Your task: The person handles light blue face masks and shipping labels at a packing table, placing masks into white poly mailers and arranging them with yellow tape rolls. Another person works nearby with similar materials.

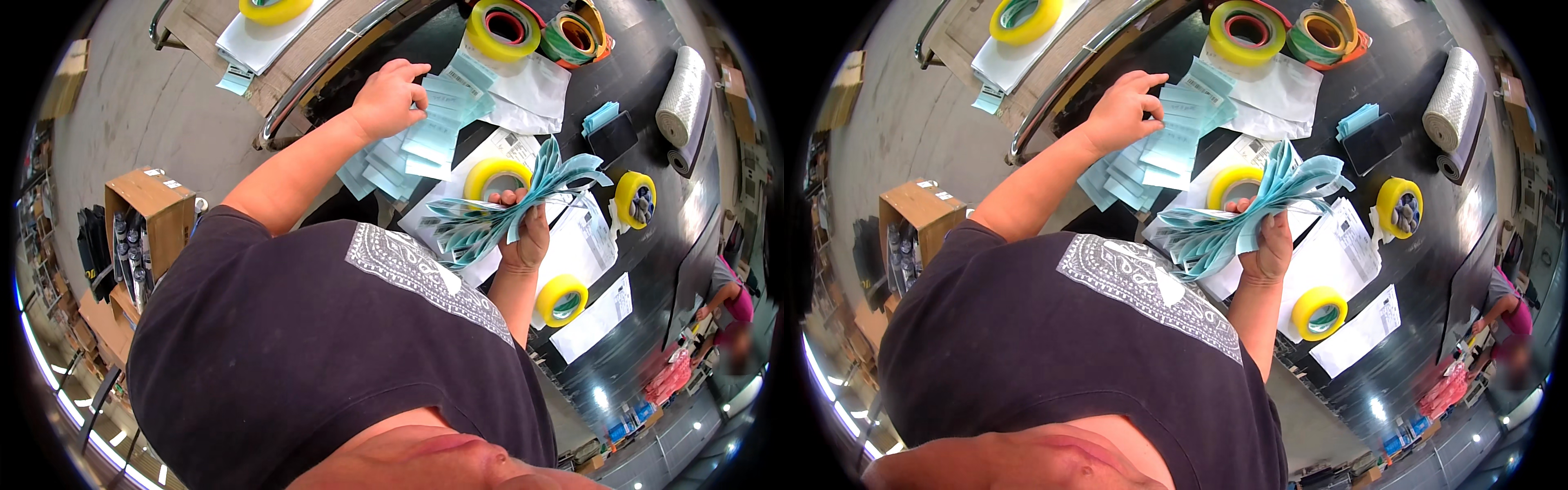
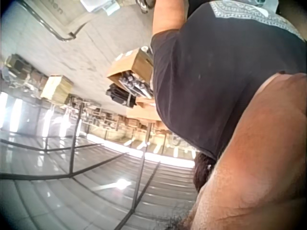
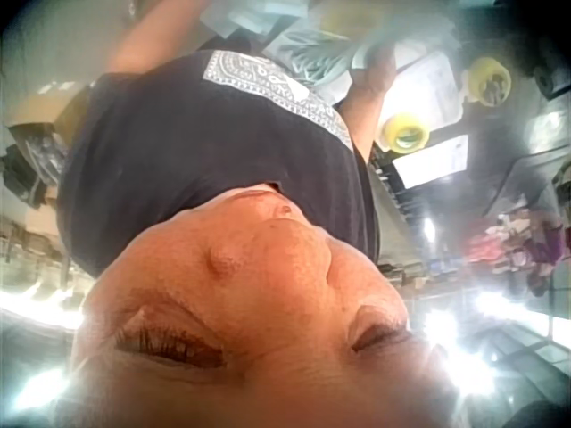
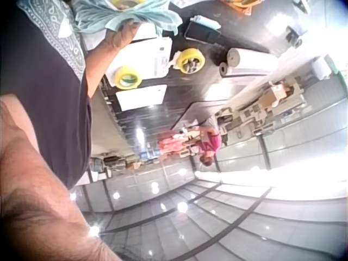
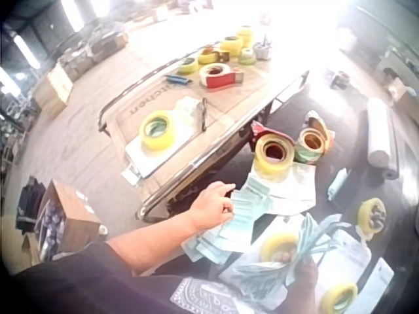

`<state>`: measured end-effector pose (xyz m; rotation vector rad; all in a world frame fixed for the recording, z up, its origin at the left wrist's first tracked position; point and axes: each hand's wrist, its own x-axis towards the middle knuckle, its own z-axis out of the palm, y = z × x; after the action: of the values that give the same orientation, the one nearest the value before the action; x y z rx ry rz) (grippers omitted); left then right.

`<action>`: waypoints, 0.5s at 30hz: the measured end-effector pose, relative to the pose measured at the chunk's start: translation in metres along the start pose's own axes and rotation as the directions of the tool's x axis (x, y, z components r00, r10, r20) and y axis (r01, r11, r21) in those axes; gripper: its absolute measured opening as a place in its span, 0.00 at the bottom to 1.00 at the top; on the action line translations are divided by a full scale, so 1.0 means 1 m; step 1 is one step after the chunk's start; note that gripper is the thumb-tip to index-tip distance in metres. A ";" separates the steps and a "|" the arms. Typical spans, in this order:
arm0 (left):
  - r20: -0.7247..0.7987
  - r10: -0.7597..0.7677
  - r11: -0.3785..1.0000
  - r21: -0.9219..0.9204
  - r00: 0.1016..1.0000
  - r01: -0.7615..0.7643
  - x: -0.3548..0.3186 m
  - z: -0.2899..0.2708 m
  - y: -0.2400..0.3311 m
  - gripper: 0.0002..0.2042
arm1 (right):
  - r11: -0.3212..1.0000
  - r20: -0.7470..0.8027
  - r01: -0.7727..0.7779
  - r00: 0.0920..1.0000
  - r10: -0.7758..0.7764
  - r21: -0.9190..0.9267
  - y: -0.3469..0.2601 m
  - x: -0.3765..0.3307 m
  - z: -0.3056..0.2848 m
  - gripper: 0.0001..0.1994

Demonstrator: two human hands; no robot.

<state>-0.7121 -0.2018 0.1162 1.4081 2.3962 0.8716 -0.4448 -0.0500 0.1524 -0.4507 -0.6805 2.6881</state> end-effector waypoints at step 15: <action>-0.151 0.383 0.924 0.060 0.911 -0.379 -0.007 0.000 0.006 0.06 | 0.997 -0.085 -0.075 0.994 0.076 0.011 0.004 0.004 -0.006 0.14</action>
<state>-0.7044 -0.2055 0.1186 1.9289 2.2854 1.0788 -0.4475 -0.0493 0.1439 -0.5966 -0.6401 2.7228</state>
